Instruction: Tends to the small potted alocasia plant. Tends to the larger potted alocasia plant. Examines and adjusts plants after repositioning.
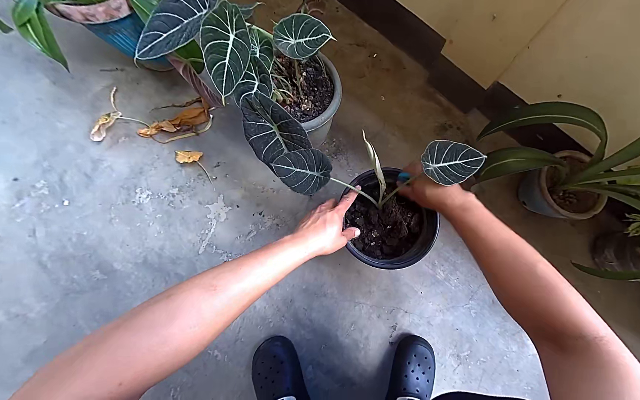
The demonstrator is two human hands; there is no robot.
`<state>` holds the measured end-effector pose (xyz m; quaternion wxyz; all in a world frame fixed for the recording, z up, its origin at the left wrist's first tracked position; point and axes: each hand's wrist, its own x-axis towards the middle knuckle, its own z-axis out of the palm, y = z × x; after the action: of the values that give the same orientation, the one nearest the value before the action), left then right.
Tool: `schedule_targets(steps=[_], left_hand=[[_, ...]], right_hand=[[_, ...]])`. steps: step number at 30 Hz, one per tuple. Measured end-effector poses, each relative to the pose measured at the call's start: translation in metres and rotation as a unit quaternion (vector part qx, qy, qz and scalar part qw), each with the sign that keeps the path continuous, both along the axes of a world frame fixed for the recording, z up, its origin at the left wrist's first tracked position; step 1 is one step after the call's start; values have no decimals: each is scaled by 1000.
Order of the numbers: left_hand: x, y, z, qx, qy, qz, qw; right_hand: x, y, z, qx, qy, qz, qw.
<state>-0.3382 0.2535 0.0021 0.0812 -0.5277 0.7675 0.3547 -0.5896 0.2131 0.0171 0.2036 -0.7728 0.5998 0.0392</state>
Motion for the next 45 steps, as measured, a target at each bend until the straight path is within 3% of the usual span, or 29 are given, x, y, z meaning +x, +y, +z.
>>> schedule_targets(steps=[2, 5, 7, 11, 13, 15, 18, 22, 24, 28, 31, 33, 35, 38, 41, 43, 45], left_hand=[[-9, -4, -4, -33, -39, -23, 998], [-23, -15, -4, -55, -100, -61, 992], [-32, -19, -5, -67, -131, -66, 987], [-41, -20, -5, -73, -157, -73, 982], [-42, -24, -5, -66, -146, -68, 985], [-40, -24, -7, -58, -117, -57, 990], [-35, -25, -13, -61, -69, -57, 994], [-25, -28, -21, -52, 30, -52, 997], [-22, -31, -20, -52, 27, -64, 996], [-25, -28, -12, -71, -80, -83, 991], [-35, -24, -4, -54, -129, -85, 987], [-34, -28, -5, -41, -81, -75, 993], [-26, -31, -10, -27, -8, -64, 998], [-19, -31, -10, -37, -25, -91, 995], [-20, -28, -9, -39, -78, -94, 992], [-21, -29, -10, -31, -62, -82, 994], [-20, -29, -12, -31, -43, -77, 996]], right_hand=[[10, 6, 5, 35, 24, 10, 999], [2, 5, 27, -28, -36, 6, 999], [0, 11, 26, -58, 29, 8, 998], [19, 29, 17, 120, 121, -38, 985], [5, 16, 19, 114, 42, -54, 991], [-8, 11, 25, 44, -29, -59, 997], [-5, 12, 14, -51, -40, -83, 994], [13, 3, 1, 39, -73, -81, 993], [7, 0, 8, 70, -120, -76, 987], [-2, 11, 26, -2, 41, -39, 998], [11, 25, 22, 124, 102, -73, 984], [4, 24, 25, 151, 21, -109, 982], [-13, 21, 33, 88, -79, -120, 986], [-17, 23, 41, 60, 5, -91, 994], [2, 38, 29, 166, 74, -130, 975], [3, 39, 28, 197, 7, -162, 967], [-7, 34, 40, 168, -61, -189, 966]])
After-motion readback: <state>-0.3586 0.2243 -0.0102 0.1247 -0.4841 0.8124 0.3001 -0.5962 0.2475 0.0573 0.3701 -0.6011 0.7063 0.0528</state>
